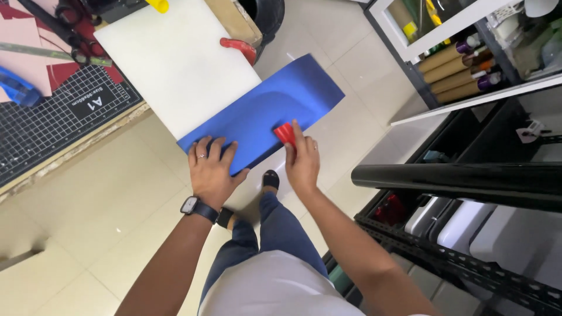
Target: Applying adhesive to a board and carefully attaching a blue sheet using a scraper to smooth it out.
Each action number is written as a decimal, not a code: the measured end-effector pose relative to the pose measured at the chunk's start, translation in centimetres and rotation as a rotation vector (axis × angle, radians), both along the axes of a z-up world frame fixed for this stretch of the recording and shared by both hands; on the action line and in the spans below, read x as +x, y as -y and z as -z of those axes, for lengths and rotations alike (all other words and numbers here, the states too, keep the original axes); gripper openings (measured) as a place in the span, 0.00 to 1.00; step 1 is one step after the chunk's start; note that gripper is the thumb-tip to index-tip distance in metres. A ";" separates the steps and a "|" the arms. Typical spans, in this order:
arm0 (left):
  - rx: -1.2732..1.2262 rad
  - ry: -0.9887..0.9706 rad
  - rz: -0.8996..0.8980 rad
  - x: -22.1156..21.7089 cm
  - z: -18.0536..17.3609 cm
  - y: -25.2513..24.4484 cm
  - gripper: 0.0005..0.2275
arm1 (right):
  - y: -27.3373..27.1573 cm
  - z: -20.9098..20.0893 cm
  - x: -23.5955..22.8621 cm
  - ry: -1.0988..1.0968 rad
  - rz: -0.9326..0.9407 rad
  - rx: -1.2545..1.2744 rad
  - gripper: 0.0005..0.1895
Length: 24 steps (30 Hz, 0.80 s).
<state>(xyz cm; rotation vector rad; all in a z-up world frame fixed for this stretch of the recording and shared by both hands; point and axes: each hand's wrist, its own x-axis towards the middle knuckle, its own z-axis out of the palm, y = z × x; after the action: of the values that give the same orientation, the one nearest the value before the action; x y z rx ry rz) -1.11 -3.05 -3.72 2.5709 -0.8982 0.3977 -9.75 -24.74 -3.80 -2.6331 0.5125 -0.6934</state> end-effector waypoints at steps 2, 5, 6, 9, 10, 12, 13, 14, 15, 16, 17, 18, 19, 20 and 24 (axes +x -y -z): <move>-0.012 0.075 0.010 1.3 0.4 1.2 0.33 | -1.7 0.3 0.5 0.020 0.013 0.002 0.29; 0.008 0.097 0.001 0.9 0.5 0.9 0.32 | -5.7 1.3 -0.1 0.016 -0.171 0.006 0.29; -0.002 0.112 0.007 0.9 0.2 0.8 0.31 | -5.7 1.5 -0.1 0.017 -0.228 -0.086 0.30; -0.006 0.158 0.016 1.4 0.2 1.0 0.29 | 1.6 3.1 2.1 -0.042 -0.128 -0.184 0.33; 0.008 0.179 0.018 1.1 0.3 0.8 0.30 | 4.9 3.9 2.6 -0.112 0.025 -0.182 0.36; -0.011 0.180 0.014 1.0 0.4 0.8 0.30 | 7.0 2.7 3.2 -0.068 0.121 -0.197 0.35; -0.032 0.180 0.010 1.1 0.4 0.9 0.30 | 8.1 2.1 3.8 -0.024 0.217 -0.212 0.33; -0.033 0.182 0.005 1.0 0.3 0.4 0.30 | 4.4 2.4 3.3 -0.021 0.213 -0.214 0.33; -0.037 0.176 0.002 0.9 0.3 0.5 0.30 | 1.1 2.5 2.6 -0.024 0.108 -0.218 0.33; -0.041 0.170 -0.002 0.9 0.3 0.6 0.30 | -2.1 2.8 2.0 -0.027 0.004 -0.222 0.33; -0.040 0.165 0.002 0.7 0.4 0.4 0.30 | -3.5 2.6 1.4 -0.033 0.007 -0.220 0.33; -0.033 0.137 0.000 0.5 0.4 0.1 0.30 | -5.0 2.4 0.8 -0.047 -0.152 -0.211 0.33; -0.032 0.119 -0.007 0.8 0.5 0.2 0.31 | -6.0 2.2 0.8 -0.051 -0.314 -0.208 0.34; -0.036 0.124 -0.007 1.2 0.2 0.6 0.31 | -1.7 1.8 2.0 -0.047 -0.314 -0.213 0.34; 0.001 0.080 -0.003 0.4 -0.6 0.0 0.30 | 12.5 3.1 3.7 -0.104 0.194 -0.193 0.30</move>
<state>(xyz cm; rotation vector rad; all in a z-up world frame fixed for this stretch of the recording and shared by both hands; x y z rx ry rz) -0.69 -3.02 -3.07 2.5731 -0.9223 0.5037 -6.09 -37.21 -6.91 -2.8376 0.7750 -0.6967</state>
